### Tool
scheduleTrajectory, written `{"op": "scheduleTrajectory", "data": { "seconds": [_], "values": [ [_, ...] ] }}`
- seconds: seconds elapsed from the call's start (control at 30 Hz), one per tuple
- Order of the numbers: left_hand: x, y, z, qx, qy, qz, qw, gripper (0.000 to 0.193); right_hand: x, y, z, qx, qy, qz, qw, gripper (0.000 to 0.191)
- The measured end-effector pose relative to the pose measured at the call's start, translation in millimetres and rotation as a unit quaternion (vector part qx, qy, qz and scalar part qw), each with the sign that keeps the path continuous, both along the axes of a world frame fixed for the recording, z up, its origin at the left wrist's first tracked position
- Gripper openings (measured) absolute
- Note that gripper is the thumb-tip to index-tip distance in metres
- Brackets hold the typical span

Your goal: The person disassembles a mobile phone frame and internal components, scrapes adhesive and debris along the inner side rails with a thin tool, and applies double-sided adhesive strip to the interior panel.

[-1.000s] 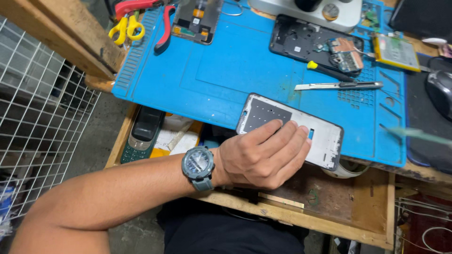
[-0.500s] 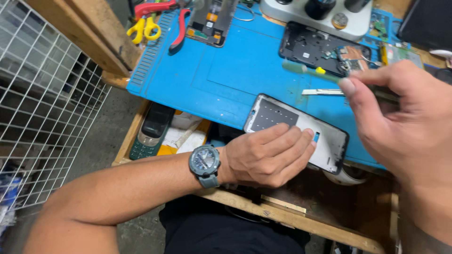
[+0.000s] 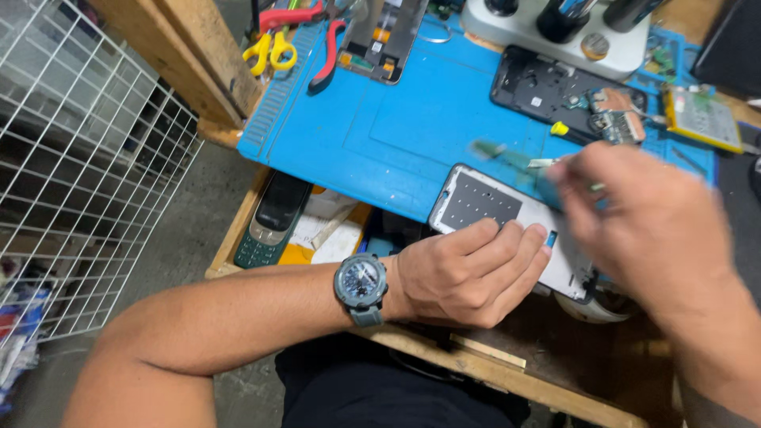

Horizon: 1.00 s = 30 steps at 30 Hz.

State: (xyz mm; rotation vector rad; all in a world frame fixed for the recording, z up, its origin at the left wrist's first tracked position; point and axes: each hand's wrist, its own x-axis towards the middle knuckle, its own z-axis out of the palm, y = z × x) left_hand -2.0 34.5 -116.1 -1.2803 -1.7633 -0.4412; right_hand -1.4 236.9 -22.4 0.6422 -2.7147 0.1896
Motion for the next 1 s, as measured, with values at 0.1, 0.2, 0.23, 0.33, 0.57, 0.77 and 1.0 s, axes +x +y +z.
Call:
{"op": "scheduleTrajectory", "data": {
  "seconds": [0.1,0.2,0.23,0.33,0.57,0.77,1.0],
  "values": [
    [0.1,-1.1,-1.3,-0.012,-0.001,0.013,1.0,0.031,0.2,-1.4,-0.6,-0.061,-0.002,-0.008,0.998,0.013],
    [-0.1,0.8,-2.3,-0.003,-0.002,0.009,1.0,0.031,-2.2,-9.9,8.7,0.003,-0.011,0.015,1.0,0.014],
    [-0.1,1.1,-2.2,0.004,-0.003,0.007,1.0,0.033,-2.4,-12.7,12.6,0.02,0.009,-0.012,1.0,0.017],
    [0.7,0.5,-1.4,-0.007,-0.003,0.019,1.0,0.033,-1.4,-17.9,14.7,-0.033,-0.019,-0.039,0.999,0.017],
    [-2.0,-2.6,-1.9,-0.007,-0.019,0.007,1.0,0.035,26.7,50.3,-8.7,0.043,-0.15,-0.16,0.975,0.02],
    [-2.1,0.2,-2.4,-0.002,-0.026,-0.007,1.0,0.032,66.1,96.4,-22.9,-0.027,-0.113,-0.224,0.968,0.021],
    [-4.3,-0.3,4.9,-0.014,-0.03,-0.021,0.999,0.03,65.8,86.5,-25.8,-0.011,-0.114,-0.205,0.972,0.024]
  ]
}}
